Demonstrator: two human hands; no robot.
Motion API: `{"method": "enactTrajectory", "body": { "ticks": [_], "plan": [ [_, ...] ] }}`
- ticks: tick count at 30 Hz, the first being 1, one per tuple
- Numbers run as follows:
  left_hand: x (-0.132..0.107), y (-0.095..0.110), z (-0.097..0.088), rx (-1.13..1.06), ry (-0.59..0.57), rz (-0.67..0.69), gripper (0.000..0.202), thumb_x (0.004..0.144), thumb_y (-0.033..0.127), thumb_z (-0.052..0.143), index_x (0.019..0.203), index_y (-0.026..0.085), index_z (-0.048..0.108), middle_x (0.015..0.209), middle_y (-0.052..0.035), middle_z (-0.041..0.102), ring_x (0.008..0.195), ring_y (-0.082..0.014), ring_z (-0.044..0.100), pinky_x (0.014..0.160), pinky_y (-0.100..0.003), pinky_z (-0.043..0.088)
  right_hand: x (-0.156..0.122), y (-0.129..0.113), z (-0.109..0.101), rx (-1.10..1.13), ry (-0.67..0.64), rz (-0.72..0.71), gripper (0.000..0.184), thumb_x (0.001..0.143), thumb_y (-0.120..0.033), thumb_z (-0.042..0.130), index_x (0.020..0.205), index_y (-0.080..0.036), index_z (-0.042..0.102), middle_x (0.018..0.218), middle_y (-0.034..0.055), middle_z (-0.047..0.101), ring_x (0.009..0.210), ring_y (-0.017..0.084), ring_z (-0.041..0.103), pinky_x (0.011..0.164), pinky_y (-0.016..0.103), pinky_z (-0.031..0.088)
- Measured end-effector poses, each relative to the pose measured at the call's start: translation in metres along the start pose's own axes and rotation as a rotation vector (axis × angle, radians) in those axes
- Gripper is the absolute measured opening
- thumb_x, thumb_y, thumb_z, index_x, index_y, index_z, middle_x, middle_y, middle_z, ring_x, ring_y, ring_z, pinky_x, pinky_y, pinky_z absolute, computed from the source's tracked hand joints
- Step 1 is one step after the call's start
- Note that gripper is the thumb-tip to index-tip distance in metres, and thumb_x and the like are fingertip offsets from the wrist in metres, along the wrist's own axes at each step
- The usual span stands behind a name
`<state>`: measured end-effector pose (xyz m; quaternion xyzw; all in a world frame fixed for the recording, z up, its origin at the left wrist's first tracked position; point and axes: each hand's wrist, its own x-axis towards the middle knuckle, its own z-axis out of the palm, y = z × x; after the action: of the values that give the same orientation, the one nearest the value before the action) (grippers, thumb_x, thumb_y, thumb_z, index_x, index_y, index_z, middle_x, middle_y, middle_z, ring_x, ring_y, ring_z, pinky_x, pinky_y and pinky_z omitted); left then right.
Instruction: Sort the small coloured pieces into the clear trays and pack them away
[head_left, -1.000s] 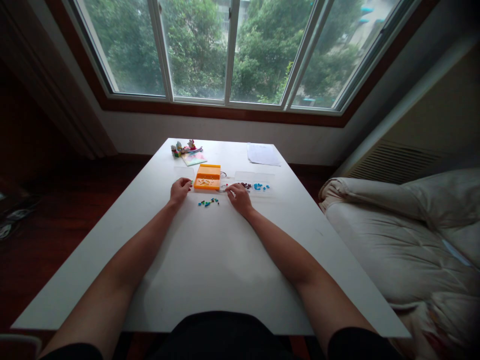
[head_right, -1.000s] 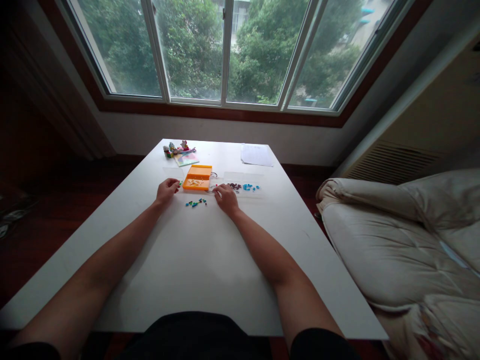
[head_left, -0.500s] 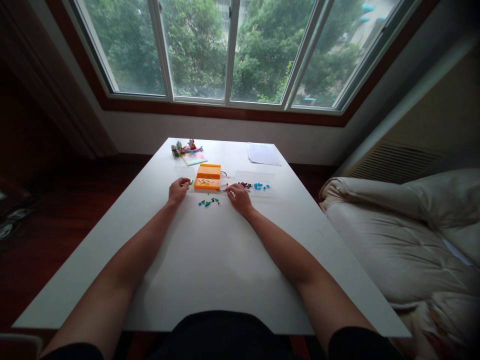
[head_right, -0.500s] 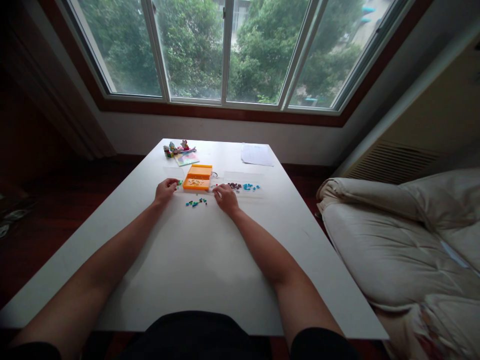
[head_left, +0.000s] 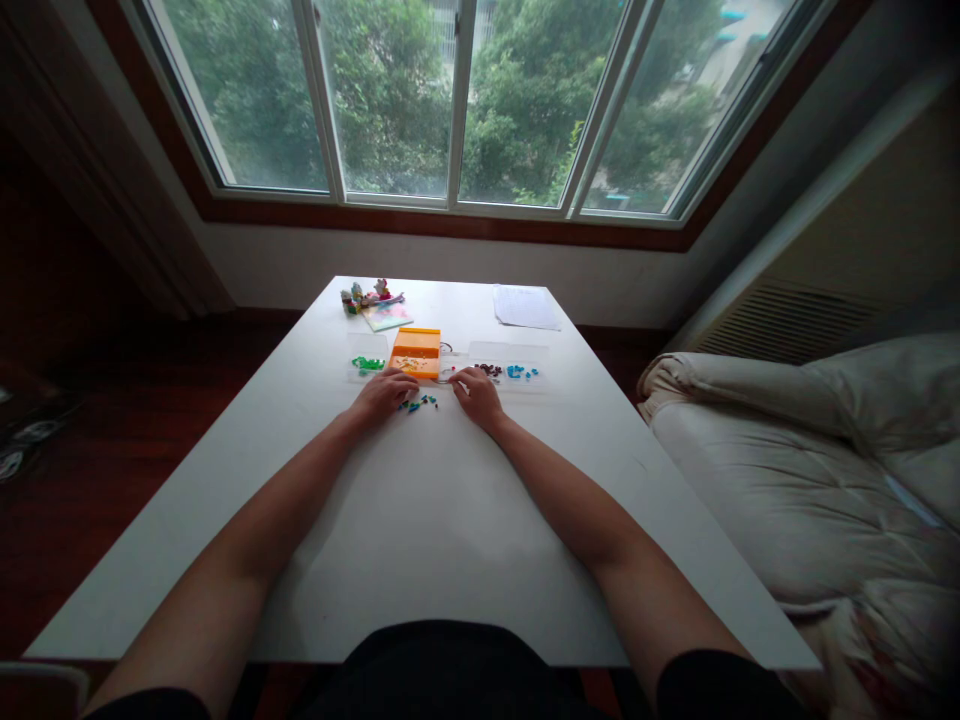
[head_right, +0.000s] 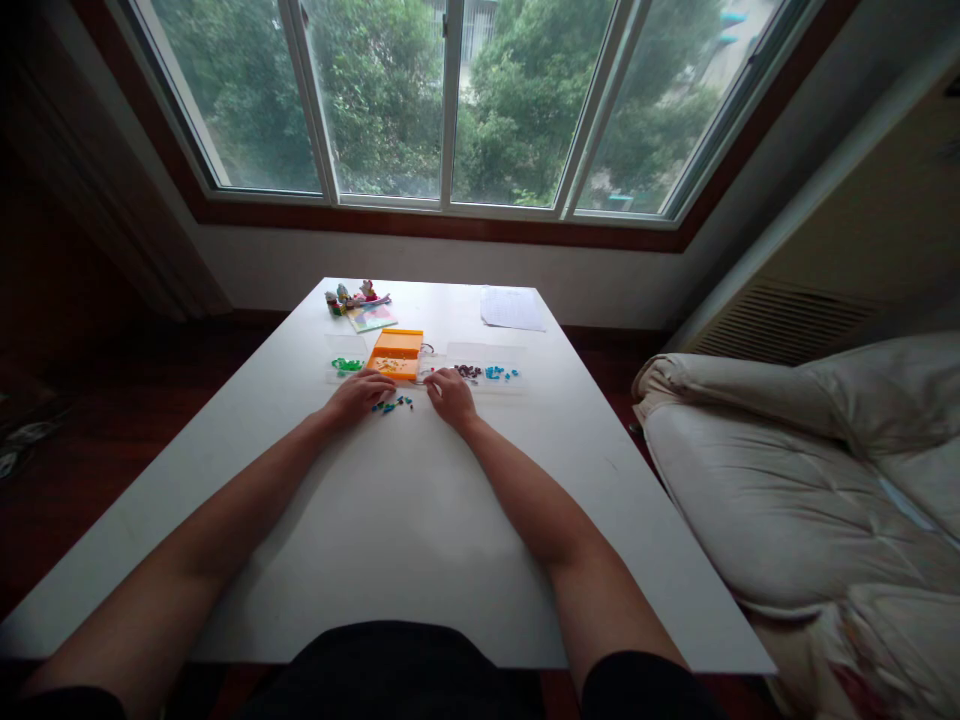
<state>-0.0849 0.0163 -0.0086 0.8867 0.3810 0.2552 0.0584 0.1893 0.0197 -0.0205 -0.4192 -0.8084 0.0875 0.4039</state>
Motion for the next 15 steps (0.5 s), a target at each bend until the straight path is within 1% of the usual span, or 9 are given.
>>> {"method": "enactTrajectory", "body": {
  "ticks": [3, 8, 15],
  "plan": [
    [-0.001, 0.002, -0.001, 0.024, -0.027, 0.026, 0.035, 0.093, 0.015, 0.05, 0.113, 0.025, 0.077, 0.121, -0.0053, 0.073, 0.117, -0.0224, 0.06, 0.106, -0.039, 0.046, 0.0, 0.002, 0.001, 0.018, 0.007, -0.013, 0.018, 0.093, -0.017, 0.058, 0.098, -0.023, 0.075, 0.102, 0.0066, 0.069, 0.103, 0.024, 0.057, 0.095, 0.037, 0.045],
    [0.001, 0.01, -0.003, 0.045, -0.081, 0.062, 0.037, 0.092, 0.014, 0.049, 0.113, 0.026, 0.076, 0.124, -0.0039, 0.072, 0.117, -0.0212, 0.062, 0.103, -0.034, 0.048, -0.001, 0.003, 0.003, 0.027, 0.013, -0.016, 0.018, 0.093, -0.017, 0.059, 0.098, -0.024, 0.074, 0.101, 0.0063, 0.068, 0.103, 0.024, 0.057, 0.095, 0.037, 0.045],
    [0.002, 0.015, -0.005, 0.148, -0.121, 0.053, 0.038, 0.088, 0.011, 0.05, 0.112, 0.026, 0.076, 0.12, -0.0044, 0.073, 0.11, -0.024, 0.06, 0.1, -0.037, 0.049, 0.0, 0.003, 0.004, 0.026, 0.014, -0.021, 0.018, 0.093, -0.016, 0.059, 0.098, -0.023, 0.074, 0.101, 0.0065, 0.069, 0.102, 0.024, 0.057, 0.094, 0.037, 0.045]
  ]
}}
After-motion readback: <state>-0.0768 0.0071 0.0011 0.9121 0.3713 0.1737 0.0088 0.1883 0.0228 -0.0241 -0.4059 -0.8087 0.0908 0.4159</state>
